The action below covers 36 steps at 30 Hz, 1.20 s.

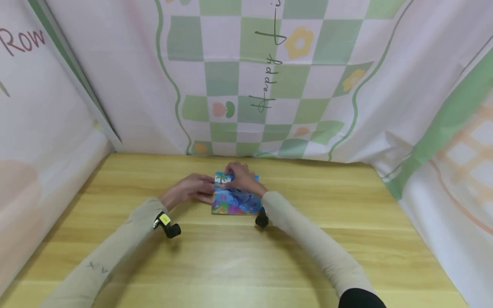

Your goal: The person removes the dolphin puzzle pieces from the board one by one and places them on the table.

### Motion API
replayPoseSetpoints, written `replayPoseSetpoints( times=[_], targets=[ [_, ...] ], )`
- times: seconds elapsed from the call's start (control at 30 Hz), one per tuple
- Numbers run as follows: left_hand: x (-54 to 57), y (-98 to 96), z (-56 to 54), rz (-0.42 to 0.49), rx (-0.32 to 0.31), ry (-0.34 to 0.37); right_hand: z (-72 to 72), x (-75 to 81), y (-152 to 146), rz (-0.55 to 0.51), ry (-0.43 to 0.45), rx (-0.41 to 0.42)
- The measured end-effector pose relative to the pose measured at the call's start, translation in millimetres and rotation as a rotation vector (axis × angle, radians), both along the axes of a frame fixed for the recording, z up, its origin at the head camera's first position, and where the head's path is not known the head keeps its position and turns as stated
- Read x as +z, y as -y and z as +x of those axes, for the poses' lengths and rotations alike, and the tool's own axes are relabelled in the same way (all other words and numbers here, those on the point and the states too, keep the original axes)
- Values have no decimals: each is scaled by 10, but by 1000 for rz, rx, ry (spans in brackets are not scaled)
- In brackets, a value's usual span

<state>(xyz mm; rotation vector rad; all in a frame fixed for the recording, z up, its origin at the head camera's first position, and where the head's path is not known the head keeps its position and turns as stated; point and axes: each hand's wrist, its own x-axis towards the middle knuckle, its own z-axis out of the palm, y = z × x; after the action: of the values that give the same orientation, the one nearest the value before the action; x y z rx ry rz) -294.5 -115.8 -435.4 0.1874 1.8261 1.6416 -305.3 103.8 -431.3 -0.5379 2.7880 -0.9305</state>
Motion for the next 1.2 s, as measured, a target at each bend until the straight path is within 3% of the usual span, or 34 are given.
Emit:
replayPoseSetpoints(
  times=[0.13,0.33,0.5,0.8,1.2],
  targets=[
    [-45,-19,12,-34,41,-43,-11,-21,13,-9,18,-13],
    [-85,-147,5,-88,162,-78,-5,-18,-1,-38,16,-21],
    [-96,-210,40,-115,204,-78,41,-43,-18,-60,-22,-27],
    [-92,-229,52,-125,239,-70,79,-54,1,-74,-48,-20],
    [-72,-166,62,-136,224,-82,37,-96,19,-58,-57,-3]
  ],
)
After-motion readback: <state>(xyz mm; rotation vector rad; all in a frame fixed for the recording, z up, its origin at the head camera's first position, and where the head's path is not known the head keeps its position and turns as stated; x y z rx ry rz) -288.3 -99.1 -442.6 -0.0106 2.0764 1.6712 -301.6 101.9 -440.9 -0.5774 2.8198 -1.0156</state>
